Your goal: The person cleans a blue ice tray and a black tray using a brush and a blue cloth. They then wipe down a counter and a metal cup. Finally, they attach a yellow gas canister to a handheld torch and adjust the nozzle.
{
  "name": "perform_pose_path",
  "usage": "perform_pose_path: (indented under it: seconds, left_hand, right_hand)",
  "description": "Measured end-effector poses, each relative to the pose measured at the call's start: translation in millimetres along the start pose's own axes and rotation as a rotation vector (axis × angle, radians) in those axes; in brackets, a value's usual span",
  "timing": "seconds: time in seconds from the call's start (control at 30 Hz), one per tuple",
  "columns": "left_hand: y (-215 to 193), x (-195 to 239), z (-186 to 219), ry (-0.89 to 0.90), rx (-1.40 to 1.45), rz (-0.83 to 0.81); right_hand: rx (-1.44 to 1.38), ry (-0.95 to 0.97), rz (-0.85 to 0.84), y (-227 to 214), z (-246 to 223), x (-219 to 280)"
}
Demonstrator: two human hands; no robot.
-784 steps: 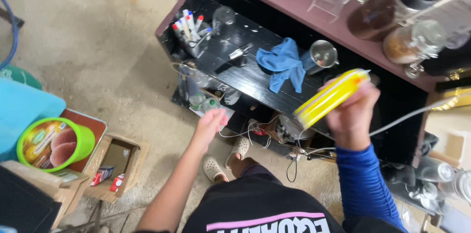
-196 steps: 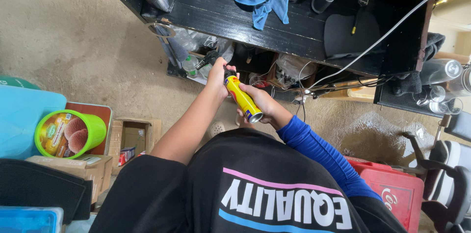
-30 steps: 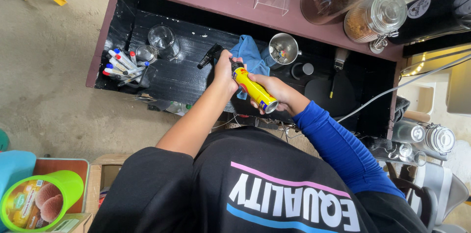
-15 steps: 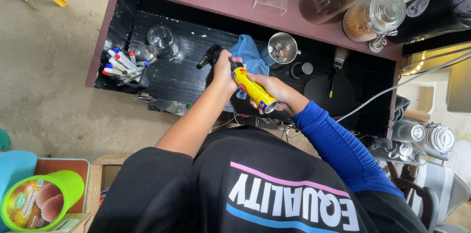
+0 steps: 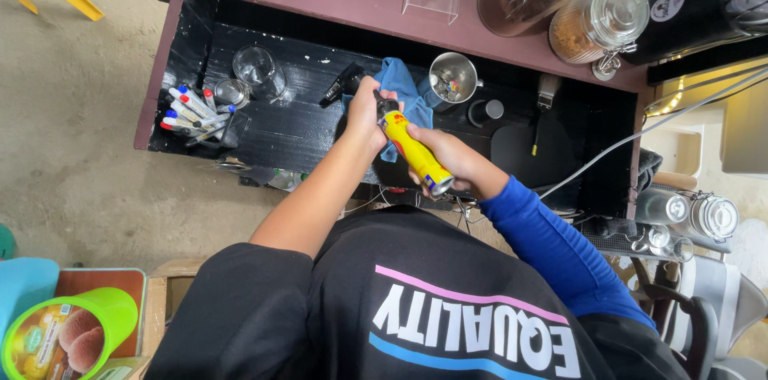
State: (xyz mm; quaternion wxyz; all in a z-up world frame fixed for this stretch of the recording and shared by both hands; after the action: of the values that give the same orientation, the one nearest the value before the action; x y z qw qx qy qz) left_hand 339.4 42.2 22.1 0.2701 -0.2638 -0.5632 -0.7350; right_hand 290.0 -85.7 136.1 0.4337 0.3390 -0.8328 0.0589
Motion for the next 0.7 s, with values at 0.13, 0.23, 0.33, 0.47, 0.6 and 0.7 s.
perform_pose_path:
  seconds: [0.13, 0.23, 0.33, 0.47, 0.6, 0.7]
  left_hand:
    - [21, 22, 12, 0.031, 0.012, -0.033]
    - [32, 45, 16, -0.057, 0.093, 0.009]
    - [48, 73, 13, -0.182, 0.197, -0.005]
    - [78, 114, 14, -0.213, 0.183, -0.188]
    - [97, 147, 10, -0.253, 0.183, -0.251]
    - [102, 160, 7, -0.277, 0.190, -0.242]
  right_hand:
    - [-0.026, -0.103, -0.005, -3, -10, 50]
    - [0.155, -0.457, 0.138, -16, -35, 99]
    - [0.424, -0.766, 0.489, -29, -48, 149]
    - [0.565, -1.108, 0.746, -36, -61, 184]
    - [0.453, -1.219, 0.709, -42, -58, 186]
    - [0.434, -1.266, 0.697, -42, -53, 186]
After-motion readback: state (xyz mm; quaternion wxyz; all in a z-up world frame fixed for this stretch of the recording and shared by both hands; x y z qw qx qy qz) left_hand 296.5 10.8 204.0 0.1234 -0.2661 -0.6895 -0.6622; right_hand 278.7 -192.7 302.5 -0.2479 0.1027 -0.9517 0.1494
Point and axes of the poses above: each hand's wrist, its own x-axis away from the middle knuckle, its own y-axis out of the palm, z = x × y, the point moved 8 cm from there along -x, towards the middle knuckle, and after that the axes turned 3 degrees about z, right-handed, at the moved point
